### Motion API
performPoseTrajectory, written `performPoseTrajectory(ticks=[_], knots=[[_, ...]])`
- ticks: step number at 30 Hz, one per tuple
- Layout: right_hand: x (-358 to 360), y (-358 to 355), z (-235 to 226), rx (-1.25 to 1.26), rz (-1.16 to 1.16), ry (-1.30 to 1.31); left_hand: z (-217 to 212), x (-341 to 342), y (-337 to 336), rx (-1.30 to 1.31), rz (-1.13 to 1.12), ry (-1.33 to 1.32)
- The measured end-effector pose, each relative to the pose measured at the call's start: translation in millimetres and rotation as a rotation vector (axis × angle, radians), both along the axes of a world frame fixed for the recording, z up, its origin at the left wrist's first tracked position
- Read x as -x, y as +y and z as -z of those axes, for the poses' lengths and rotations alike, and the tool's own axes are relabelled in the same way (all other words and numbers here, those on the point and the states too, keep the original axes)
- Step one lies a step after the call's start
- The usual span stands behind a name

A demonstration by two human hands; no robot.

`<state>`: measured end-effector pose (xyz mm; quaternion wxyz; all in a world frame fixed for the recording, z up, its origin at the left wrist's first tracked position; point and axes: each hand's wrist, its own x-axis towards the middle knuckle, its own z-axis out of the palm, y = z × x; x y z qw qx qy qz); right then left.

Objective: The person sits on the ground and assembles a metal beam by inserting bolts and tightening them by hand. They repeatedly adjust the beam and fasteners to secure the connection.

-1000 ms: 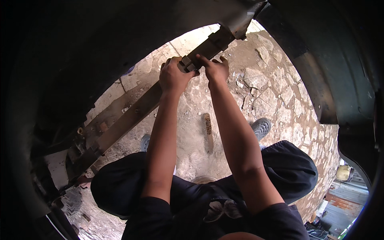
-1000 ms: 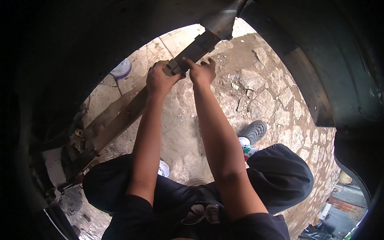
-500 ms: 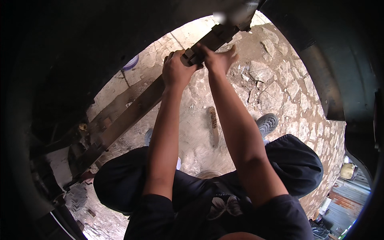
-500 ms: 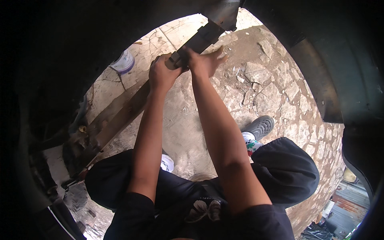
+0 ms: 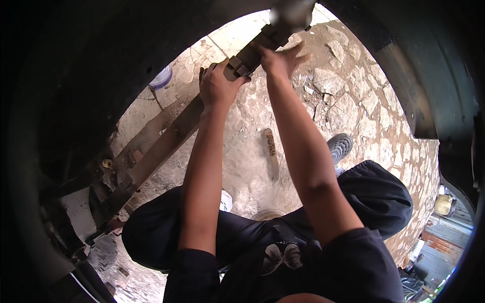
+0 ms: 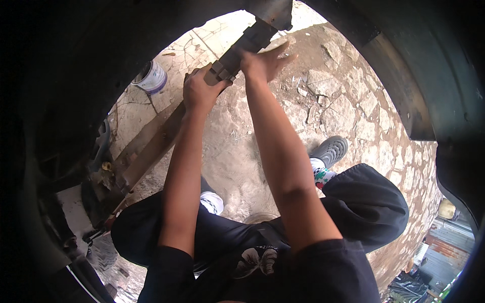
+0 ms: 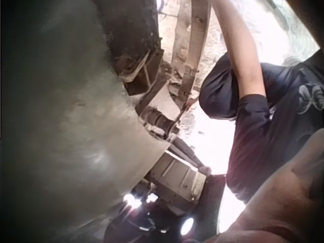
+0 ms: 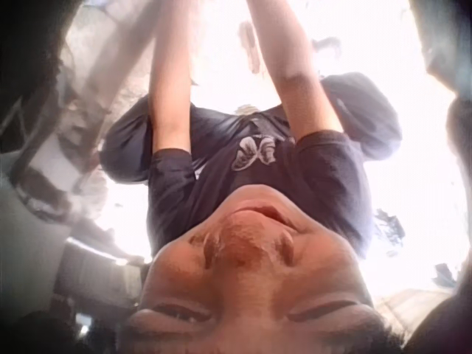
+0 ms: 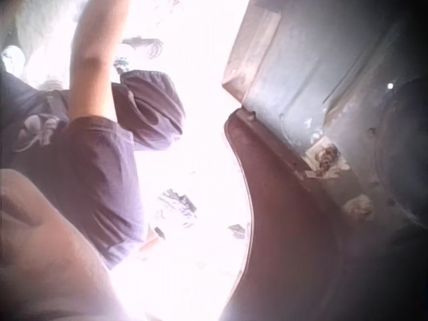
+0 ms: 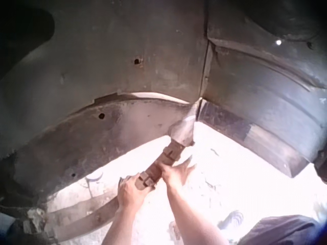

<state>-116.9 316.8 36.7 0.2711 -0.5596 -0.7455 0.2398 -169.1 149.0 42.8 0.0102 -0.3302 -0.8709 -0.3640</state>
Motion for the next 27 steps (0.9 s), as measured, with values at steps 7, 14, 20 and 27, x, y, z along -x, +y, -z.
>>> performPoseTrajectory(ticks=[7,14,20,27], knots=[[-19,-15,-12,0.22,0.03,0.168,-4,2,-4,0.078,0.035,0.025],[-27,-9,-16,0.159,-0.032,0.281,7,-2,1,0.001,0.024,0.092],[6,-15,-12,0.167,0.048,0.218,2,-5,2,0.047,0.031,0.049],[-34,-50,-6,0.098,0.053,0.25,12,-15,1,-0.017,-0.03,0.122]])
